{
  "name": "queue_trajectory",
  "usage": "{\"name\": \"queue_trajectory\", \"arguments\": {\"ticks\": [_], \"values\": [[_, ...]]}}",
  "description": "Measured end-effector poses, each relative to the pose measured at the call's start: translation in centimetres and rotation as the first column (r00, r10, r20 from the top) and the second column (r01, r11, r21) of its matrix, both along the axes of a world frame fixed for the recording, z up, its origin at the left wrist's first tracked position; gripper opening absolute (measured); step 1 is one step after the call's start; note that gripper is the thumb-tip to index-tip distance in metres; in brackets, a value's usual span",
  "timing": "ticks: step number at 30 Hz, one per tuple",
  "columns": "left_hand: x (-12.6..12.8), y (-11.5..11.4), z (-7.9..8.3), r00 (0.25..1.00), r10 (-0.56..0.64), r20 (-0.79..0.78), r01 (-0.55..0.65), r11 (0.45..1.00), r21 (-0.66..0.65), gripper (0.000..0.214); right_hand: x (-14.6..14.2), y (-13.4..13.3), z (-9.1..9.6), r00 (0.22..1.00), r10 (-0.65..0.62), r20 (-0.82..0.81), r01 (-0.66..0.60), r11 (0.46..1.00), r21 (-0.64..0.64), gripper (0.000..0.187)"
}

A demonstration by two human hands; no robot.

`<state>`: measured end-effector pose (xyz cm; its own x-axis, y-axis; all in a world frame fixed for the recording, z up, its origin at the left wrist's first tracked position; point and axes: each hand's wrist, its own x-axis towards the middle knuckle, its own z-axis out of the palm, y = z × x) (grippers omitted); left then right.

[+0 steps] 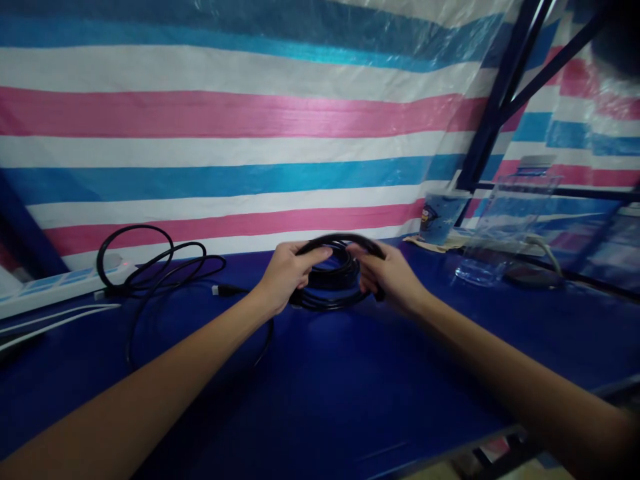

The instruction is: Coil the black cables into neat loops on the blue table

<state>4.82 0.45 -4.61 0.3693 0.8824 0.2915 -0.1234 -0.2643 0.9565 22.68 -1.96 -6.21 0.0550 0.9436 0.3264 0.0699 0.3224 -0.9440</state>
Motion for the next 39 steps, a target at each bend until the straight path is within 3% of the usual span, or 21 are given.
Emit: {"name": "queue_trajectory", "arguments": {"ticks": [3, 7, 10, 13, 15, 17, 19, 20, 22, 25, 28, 32, 39], "values": [[0.0, 0.2, -0.5, 1.000, 0.010, -0.026, -0.012, 0.997, -0.073, 0.031, 0.6, 0.1, -0.3, 0.997, 0.042, 0.057, -0.038, 0.997, -0.071, 0.019], [0.1, 0.2, -0.6, 0.999, 0.013, -0.040, -0.015, 0.999, -0.041, 0.035, 0.8, -0.1, -0.6, 0.996, 0.031, 0.087, -0.028, 0.999, -0.034, 0.019], [0.2, 0.6, -0.5, 0.981, 0.069, -0.180, -0.077, 0.996, -0.037, 0.041, 0.6, -0.1, -0.8, 0.998, 0.025, 0.062, -0.018, 0.993, -0.120, 0.016], [0.4, 2.7, 0.8, 0.907, 0.183, -0.380, -0.172, 0.983, 0.063, 0.041, 0.7, 0.9, 0.5, 0.993, 0.041, 0.108, -0.026, 0.990, -0.141, 0.022], [0.6, 4.9, 2.4, 0.856, 0.222, -0.467, -0.204, 0.975, 0.089, 0.033, 1.1, 2.2, 2.4, 0.967, 0.015, 0.255, 0.020, 0.990, -0.137, 0.025], [1.0, 7.4, 4.0, 0.781, 0.247, -0.573, -0.228, 0.968, 0.106, 0.025, 1.5, 4.0, 4.5, 0.834, -0.040, 0.551, 0.143, 0.979, -0.145, 0.026], [1.6, 9.6, 5.0, 0.666, 0.264, -0.697, -0.240, 0.961, 0.134, 0.027, 1.8, 6.0, 6.2, 0.611, -0.023, 0.791, 0.251, 0.954, -0.166, 0.027], [1.9, 10.5, 5.1, 0.598, 0.268, -0.755, -0.239, 0.959, 0.151, 0.030, 1.9, 7.0, 6.6, 0.523, 0.012, 0.852, 0.283, 0.941, -0.187, 0.027], [2.6, 12.1, 4.8, 0.457, 0.269, -0.847, -0.221, 0.958, 0.185, 0.036, 2.0, 8.8, 6.8, 0.430, 0.108, 0.896, 0.302, 0.918, -0.255, 0.027], [3.3, 14.1, 3.2, 0.282, 0.253, -0.926, -0.173, 0.962, 0.210, 0.045, 1.9, 10.7, 5.7, 0.350, 0.252, 0.902, 0.303, 0.881, -0.364, 0.029], [3.4, 15.5, 1.5, 0.185, 0.204, -0.961, -0.127, 0.975, 0.183, 0.059, 1.8, 11.8, 4.4, 0.272, 0.341, 0.900, 0.369, 0.827, -0.425, 0.038], [3.0, 16.0, 1.1, 0.164, 0.110, -0.980, -0.081, 0.992, 0.098, 0.077, 1.6, 12.0, 4.0, 0.199, 0.374, 0.906, 0.458, 0.781, -0.423, 0.054], [2.0, 14.4, 3.5, 0.164, 0.024, -0.986, -0.072, 0.997, 0.013, 0.086, 2.1, 12.1, 5.1, 0.219, 0.314, 0.924, 0.421, 0.824, -0.380, 0.056]]}}
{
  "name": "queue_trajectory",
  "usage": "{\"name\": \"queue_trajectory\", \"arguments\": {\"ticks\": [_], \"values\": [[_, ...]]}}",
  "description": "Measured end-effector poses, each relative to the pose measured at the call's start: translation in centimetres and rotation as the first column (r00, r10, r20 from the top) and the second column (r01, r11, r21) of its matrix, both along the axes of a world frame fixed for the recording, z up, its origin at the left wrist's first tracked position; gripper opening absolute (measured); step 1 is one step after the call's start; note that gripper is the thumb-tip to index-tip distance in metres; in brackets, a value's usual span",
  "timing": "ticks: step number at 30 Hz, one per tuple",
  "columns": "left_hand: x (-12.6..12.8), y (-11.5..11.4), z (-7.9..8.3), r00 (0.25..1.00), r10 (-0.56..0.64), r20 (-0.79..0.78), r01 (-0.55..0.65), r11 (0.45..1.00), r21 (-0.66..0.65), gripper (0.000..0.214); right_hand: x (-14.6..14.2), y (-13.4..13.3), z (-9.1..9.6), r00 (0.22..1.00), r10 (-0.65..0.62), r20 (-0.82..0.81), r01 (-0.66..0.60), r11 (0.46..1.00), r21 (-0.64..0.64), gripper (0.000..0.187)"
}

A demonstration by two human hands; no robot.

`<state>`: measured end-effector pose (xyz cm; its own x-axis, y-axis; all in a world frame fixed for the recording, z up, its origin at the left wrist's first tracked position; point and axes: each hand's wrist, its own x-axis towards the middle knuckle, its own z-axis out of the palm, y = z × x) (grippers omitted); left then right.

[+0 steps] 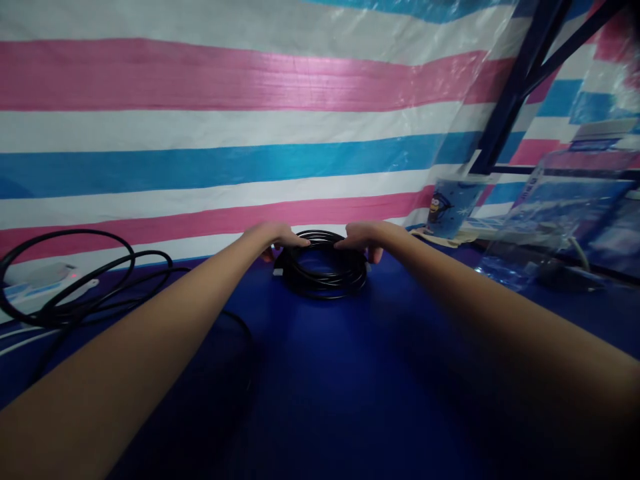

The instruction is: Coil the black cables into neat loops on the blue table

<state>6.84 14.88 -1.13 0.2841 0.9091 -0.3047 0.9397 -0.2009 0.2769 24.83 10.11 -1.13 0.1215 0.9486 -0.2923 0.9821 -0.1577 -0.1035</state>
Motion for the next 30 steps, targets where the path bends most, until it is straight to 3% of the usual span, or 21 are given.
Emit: {"name": "queue_trajectory", "arguments": {"ticks": [2, 4, 7, 9, 10, 12, 14, 18, 22, 25, 28, 30], "values": [[-0.8, -1.0, 0.5, 0.999, -0.036, 0.001, 0.036, 0.996, 0.087, 0.080, 0.4, -0.3, 0.3, 0.999, 0.022, -0.023, -0.020, 0.997, 0.075, 0.058], [-1.8, -2.4, 0.8, 0.994, -0.111, 0.001, 0.107, 0.961, 0.257, 0.068, 0.6, -1.4, 0.3, 0.992, 0.124, 0.008, -0.121, 0.958, 0.258, 0.055], [-3.1, -4.6, 0.4, 0.900, -0.433, -0.047, 0.409, 0.802, 0.436, 0.052, 0.3, -4.0, -0.3, 0.896, 0.439, 0.058, -0.422, 0.807, 0.413, 0.046], [-3.5, -5.5, -0.6, 0.752, -0.651, -0.102, 0.626, 0.658, 0.417, 0.053, -0.3, -5.6, -1.2, 0.793, 0.609, 0.028, -0.577, 0.736, 0.354, 0.049], [-3.5, -5.7, -1.2, 0.690, -0.713, -0.126, 0.694, 0.602, 0.395, 0.055, -0.6, -6.1, -1.7, 0.767, 0.641, 0.015, -0.615, 0.729, 0.301, 0.052], [-3.2, -5.5, -2.4, 0.646, -0.750, -0.145, 0.740, 0.566, 0.364, 0.056, -1.1, -6.5, -2.7, 0.777, 0.630, 0.018, -0.620, 0.759, 0.201, 0.056], [-2.8, -5.0, -3.2, 0.642, -0.754, -0.137, 0.746, 0.574, 0.339, 0.046, -1.4, -6.1, -3.2, 0.781, 0.622, 0.050, -0.622, 0.770, 0.144, 0.047], [-2.4, -4.0, -3.9, 0.659, -0.747, -0.089, 0.731, 0.607, 0.313, 0.028, -1.2, -4.9, -3.4, 0.703, 0.697, 0.143, -0.711, 0.682, 0.169, 0.027], [-2.7, -3.8, -4.5, 0.647, -0.762, -0.009, 0.718, 0.606, 0.342, 0.027, -1.2, -4.9, -3.6, 0.696, 0.713, 0.085, -0.715, 0.678, 0.172, 0.027], [-3.1, -4.2, -4.5, 0.639, -0.767, 0.050, 0.699, 0.607, 0.377, 0.031, -1.2, -5.5, -3.4, 0.665, 0.746, 0.042, -0.734, 0.641, 0.226, 0.030], [-3.3, -4.2, -3.5, 0.706, -0.674, 0.217, 0.537, 0.709, 0.457, 0.043, -0.5, -5.5, -2.2, 0.678, 0.728, -0.098, -0.619, 0.638, 0.458, 0.038], [-3.4, -3.6, -2.6, 0.805, -0.497, 0.323, 0.316, 0.821, 0.475, 0.046, 0.2, -4.7, -1.1, 0.795, 0.592, -0.135, -0.396, 0.674, 0.623, 0.040]]}}
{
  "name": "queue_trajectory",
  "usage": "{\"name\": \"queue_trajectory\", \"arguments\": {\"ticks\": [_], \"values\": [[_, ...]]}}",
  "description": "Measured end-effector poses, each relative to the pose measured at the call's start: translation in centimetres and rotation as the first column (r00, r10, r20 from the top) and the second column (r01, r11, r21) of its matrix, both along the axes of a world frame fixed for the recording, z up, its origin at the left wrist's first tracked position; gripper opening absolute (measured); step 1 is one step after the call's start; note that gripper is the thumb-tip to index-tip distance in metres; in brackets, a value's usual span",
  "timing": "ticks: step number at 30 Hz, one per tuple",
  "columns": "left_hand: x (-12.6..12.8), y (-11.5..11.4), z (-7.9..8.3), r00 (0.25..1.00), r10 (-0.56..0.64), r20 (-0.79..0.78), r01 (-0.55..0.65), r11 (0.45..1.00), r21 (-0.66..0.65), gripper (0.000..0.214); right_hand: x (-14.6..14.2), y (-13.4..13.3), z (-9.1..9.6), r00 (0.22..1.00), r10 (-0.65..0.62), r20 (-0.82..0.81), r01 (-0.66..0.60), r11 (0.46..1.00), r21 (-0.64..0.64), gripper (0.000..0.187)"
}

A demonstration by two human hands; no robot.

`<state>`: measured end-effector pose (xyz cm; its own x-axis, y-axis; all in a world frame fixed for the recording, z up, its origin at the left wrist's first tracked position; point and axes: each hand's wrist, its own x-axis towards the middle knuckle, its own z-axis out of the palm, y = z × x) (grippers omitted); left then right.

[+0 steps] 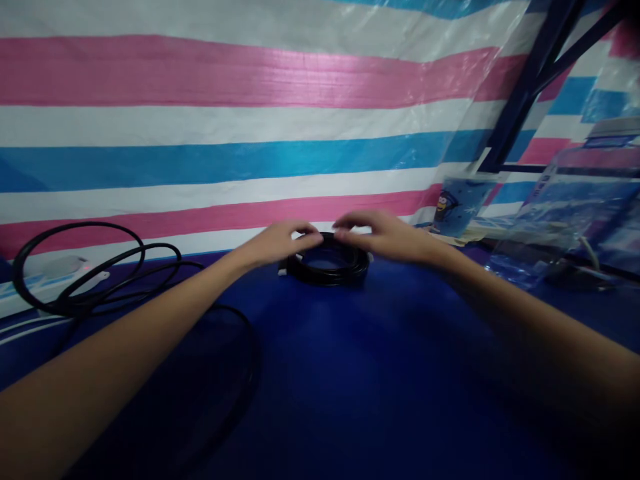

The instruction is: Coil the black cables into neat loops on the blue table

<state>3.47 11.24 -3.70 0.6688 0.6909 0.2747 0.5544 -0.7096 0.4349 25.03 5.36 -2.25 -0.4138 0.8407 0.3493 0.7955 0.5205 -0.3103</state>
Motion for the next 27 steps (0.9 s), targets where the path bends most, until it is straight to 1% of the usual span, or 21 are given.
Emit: {"name": "queue_trajectory", "arguments": {"ticks": [1, 2, 3, 4, 5, 6, 7, 9, 12, 15, 17, 19, 20, 21, 23, 24, 25, 26, 27], "values": [[0.0, 0.4, 0.3, 0.993, 0.116, 0.003, -0.116, 0.993, -0.033, 0.047, 0.4, 0.6, 0.4, 0.989, -0.143, -0.026, 0.144, 0.989, 0.020, 0.040], [0.1, 0.8, 0.6, 0.977, 0.212, -0.031, -0.213, 0.974, -0.078, 0.048, 0.7, 1.3, 0.6, 0.963, -0.268, -0.012, 0.267, 0.963, -0.034, 0.043], [0.2, 1.3, 0.6, 0.958, 0.273, -0.092, -0.283, 0.951, -0.128, 0.048, 0.9, 2.0, 0.6, 0.937, -0.349, 0.037, 0.350, 0.925, -0.145, 0.047], [0.3, 1.7, 0.6, 0.941, 0.298, -0.162, -0.325, 0.928, -0.183, 0.046, 1.0, 2.6, 0.5, 0.918, -0.384, 0.102, 0.397, 0.877, -0.272, 0.050], [0.5, 2.0, 0.4, 0.928, 0.300, -0.222, -0.349, 0.908, -0.231, 0.042, 1.0, 3.1, 0.1, 0.909, -0.386, 0.160, 0.418, 0.825, -0.381, 0.051], [0.7, 2.2, 0.2, 0.918, 0.298, -0.263, -0.365, 0.893, -0.263, 0.038, 0.9, 3.5, -0.3, 0.904, -0.376, 0.202, 0.427, 0.785, -0.449, 0.050], [0.9, 2.3, 0.0, 0.907, 0.303, -0.291, -0.384, 0.879, -0.282, 0.034, 0.6, 3.8, -0.8, 0.899, -0.373, 0.229, 0.438, 0.766, -0.470, 0.046], [1.3, 2.3, -0.4, 0.892, 0.320, -0.320, -0.414, 0.863, -0.291, 0.029, -0.2, 3.9, -1.7, 0.873, -0.405, 0.272, 0.486, 0.764, -0.424, 0.037], [1.7, 2.0, -1.0, 0.886, 0.344, -0.310, -0.431, 0.858, -0.280, 0.028, -1.5, 3.6, -2.6, 0.844, -0.436, 0.313, 0.531, 0.757, -0.380, 0.029], [2.0, 1.7, -1.7, 0.884, 0.371, -0.284, -0.443, 0.859, -0.256, 0.034, -2.3, 3.4, -2.7, 0.826, -0.452, 0.337, 0.559, 0.739, -0.377, 0.025], [2.0, 1.3, -1.7, 0.879, 0.390, -0.274, -0.455, 0.858, -0.237, 0.041, -2.4, 3.3, -2.3, 0.816, -0.460, 0.349, 0.573, 0.722, -0.388, 0.029], [1.5, 0.6, -0.8, 0.872, 0.415, -0.260, -0.469, 0.861, -0.196, 0.049, -2.0, 2.8, -1.4, 0.805, -0.484, 0.343, 0.587, 0.733, -0.344, 0.041], [1.0, 0.0, 0.0, 0.870, 0.428, -0.246, -0.472, 0.866, -0.162, 0.051, -1.8, 2.5, -0.8, 0.796, -0.502, 0.337, 0.596, 0.745, -0.298, 0.046], [0.2, -0.8, 1.1, 0.868, 0.442, -0.228, -0.474, 0.874, -0.109, 0.051, -1.5, 2.0, -0.1, 0.785, -0.528, 0.324, 0.606, 0.763, -0.225, 0.050], [-2.0, -2.9, 3.7, 0.862, 0.472, -0.182, -0.477, 0.879, 0.022, 0.044, -1.3, 0.6, 1.3, 0.771, -0.575, 0.273, 0.603, 0.798, -0.022, 0.048], [-3.4, -4.1, 5.0, 0.845, 0.510, -0.160, -0.493, 0.859, 0.136, 0.041, -1.5, -0.2, 1.9, 0.778, -0.580, 0.243, 0.582, 0.810, 0.072, 0.045], [-4.9, -5.4, 6.1, 0.820, 0.559, -0.125, -0.531, 0.823, 0.201, 0.036, -2.1, -1.1, 2.3, 0.798, -0.564, 0.214, 0.545, 0.826, 0.144, 0.042], [-6.4, -6.5, 7.0, 0.800, 0.593, -0.084, -0.562, 0.792, 0.238, 0.031, -2.9, -2.0, 2.6, 0.828, -0.524, 0.199, 0.496, 0.851, 0.176, 0.040], [-8.0, -7.6, 7.5, 0.786, 0.616, -0.048, -0.587, 0.769, 0.254, 0.029, -4.1, -2.9, 2.6, 0.870, -0.451, 0.201, 0.427, 0.891, 0.151, 0.038]]}}
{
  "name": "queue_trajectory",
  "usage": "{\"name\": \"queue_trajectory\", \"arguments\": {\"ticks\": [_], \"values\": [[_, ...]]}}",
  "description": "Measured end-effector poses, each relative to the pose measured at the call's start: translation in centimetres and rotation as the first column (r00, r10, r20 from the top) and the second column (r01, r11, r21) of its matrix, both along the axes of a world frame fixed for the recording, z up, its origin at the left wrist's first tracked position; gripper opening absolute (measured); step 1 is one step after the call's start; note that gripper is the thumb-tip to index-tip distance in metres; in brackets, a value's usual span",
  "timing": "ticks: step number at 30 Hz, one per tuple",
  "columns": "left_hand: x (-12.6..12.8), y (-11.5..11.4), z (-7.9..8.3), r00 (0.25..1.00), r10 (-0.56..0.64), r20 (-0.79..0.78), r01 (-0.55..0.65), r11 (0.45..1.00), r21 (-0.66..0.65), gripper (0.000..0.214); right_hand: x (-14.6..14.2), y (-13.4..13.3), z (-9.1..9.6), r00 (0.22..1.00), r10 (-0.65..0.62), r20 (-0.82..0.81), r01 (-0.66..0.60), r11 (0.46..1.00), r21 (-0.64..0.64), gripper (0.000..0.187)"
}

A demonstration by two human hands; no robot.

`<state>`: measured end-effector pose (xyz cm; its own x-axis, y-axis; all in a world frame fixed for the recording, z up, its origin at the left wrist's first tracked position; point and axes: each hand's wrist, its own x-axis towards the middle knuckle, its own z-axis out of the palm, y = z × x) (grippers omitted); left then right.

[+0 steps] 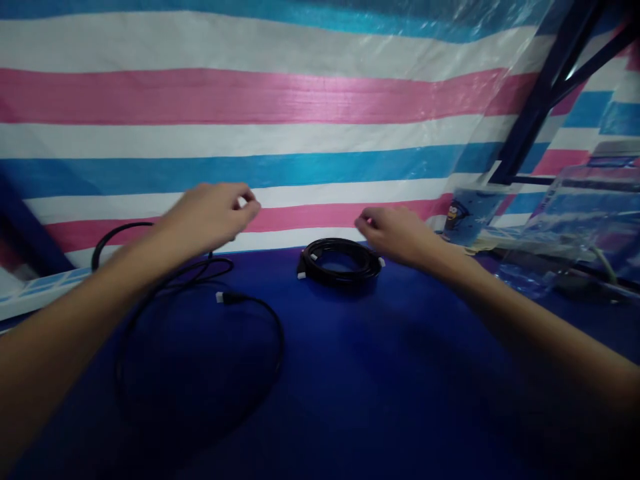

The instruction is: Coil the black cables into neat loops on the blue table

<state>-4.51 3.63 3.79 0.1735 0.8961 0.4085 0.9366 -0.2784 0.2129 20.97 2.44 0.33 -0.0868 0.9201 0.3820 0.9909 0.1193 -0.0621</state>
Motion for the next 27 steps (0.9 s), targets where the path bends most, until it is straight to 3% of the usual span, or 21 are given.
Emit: {"name": "queue_trajectory", "arguments": {"ticks": [2, 4, 6, 8, 10, 12, 15, 17, 19, 22, 25, 27], "values": [[-2.9, -1.6, -0.2, 0.998, 0.036, 0.047, -0.039, 0.998, 0.053, 0.026, -3.2, -1.6, -0.7, 0.980, 0.191, -0.054, -0.197, 0.965, -0.171, 0.041], [-5.2, -2.5, -1.7, 0.998, 0.042, 0.049, -0.044, 0.997, 0.056, 0.025, -7.0, -2.8, -2.1, 0.927, 0.356, -0.115, -0.373, 0.862, -0.343, 0.047], [-6.8, -3.0, -3.5, 0.999, 0.026, 0.018, -0.027, 0.998, 0.048, 0.030, -10.4, -3.5, -3.7, 0.912, 0.406, -0.067, -0.389, 0.799, -0.458, 0.048], [-7.7, -3.4, -4.9, 1.000, 0.021, -0.014, -0.020, 0.996, 0.084, 0.040, -12.9, -3.5, -4.9, 0.899, 0.438, 0.002, -0.390, 0.801, -0.454, 0.034], [-8.1, -3.8, -5.6, 0.998, 0.053, -0.023, -0.051, 0.996, 0.078, 0.041, -14.1, -3.2, -5.4, 0.888, 0.460, 0.025, -0.413, 0.820, -0.396, 0.028], [-8.1, -4.1, -5.8, 0.999, 0.049, -0.005, -0.049, 0.999, -0.006, 0.036, -14.2, -2.8, -5.4, 0.855, 0.516, -0.061, -0.508, 0.806, -0.303, 0.029], [-7.8, -4.6, -5.9, 0.995, -0.084, 0.060, 0.086, 0.996, -0.036, 0.037, -13.4, -2.5, -5.3, 0.704, 0.669, -0.240, -0.701, 0.708, -0.081, 0.026], [-7.5, -5.1, -6.0, 0.969, -0.198, 0.149, 0.198, 0.980, 0.012, 0.036, -12.9, -2.5, -5.4, 0.626, 0.743, -0.238, -0.755, 0.654, 0.056, 0.028], [-6.9, -5.8, -5.9, 0.907, -0.277, 0.317, 0.297, 0.955, -0.016, 0.035, -12.8, -2.8, -5.7, 0.632, 0.751, -0.188, -0.738, 0.658, 0.148, 0.034], [-6.2, -7.0, -5.6, 0.809, -0.289, 0.512, 0.420, 0.893, -0.160, 0.030, -13.3, -3.5, -6.0, 0.689, 0.708, -0.154, -0.667, 0.703, 0.247, 0.047], [-5.9, -8.1, -5.1, 0.806, -0.350, 0.477, 0.492, 0.845, -0.211, 0.032, -13.7, -4.2, -5.5, 0.709, 0.693, -0.130, -0.631, 0.706, 0.321, 0.048], [-6.0, -8.7, -4.7, 0.812, -0.414, 0.412, 0.501, 0.856, -0.127, 0.025, -13.7, -4.3, -4.9, 0.744, 0.654, -0.140, -0.574, 0.732, 0.367, 0.028]]}}
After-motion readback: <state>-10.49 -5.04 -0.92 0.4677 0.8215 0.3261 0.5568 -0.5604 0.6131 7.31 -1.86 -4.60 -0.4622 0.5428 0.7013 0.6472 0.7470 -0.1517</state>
